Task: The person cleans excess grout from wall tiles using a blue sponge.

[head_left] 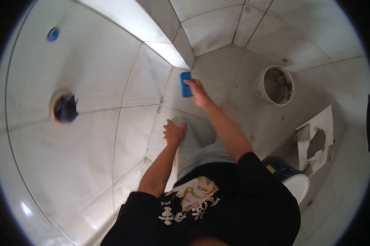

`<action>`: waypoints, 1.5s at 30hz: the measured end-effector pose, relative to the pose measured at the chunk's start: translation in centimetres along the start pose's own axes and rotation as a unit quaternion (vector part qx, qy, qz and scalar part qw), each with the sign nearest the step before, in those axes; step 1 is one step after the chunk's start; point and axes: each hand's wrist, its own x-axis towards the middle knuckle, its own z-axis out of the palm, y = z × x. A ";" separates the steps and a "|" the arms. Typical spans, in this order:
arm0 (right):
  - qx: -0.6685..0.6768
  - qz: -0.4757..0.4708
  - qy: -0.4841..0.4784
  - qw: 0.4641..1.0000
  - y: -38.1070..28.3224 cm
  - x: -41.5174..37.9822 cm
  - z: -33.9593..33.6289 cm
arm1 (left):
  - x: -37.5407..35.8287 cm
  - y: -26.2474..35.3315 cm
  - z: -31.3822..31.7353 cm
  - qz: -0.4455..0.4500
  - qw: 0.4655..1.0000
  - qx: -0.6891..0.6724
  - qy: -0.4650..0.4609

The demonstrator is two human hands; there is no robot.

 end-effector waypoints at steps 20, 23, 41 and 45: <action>-0.073 -0.452 0.221 0.861 1.7 3.3 20.4 | 5.6 -5.2 5.7 0.136 0.987 -0.023 0.088; -0.165 -0.295 0.285 0.897 7.0 12.6 13.8 | 3.8 -1.2 0.9 0.040 0.998 0.019 -0.041; -0.155 -0.220 0.446 0.854 10.7 21.0 10.5 | 3.3 0.2 -0.3 0.006 0.999 0.015 -0.035; -0.035 -0.184 0.403 0.896 8.6 19.9 11.9 | 3.3 0.3 -0.4 0.009 0.999 0.009 -0.029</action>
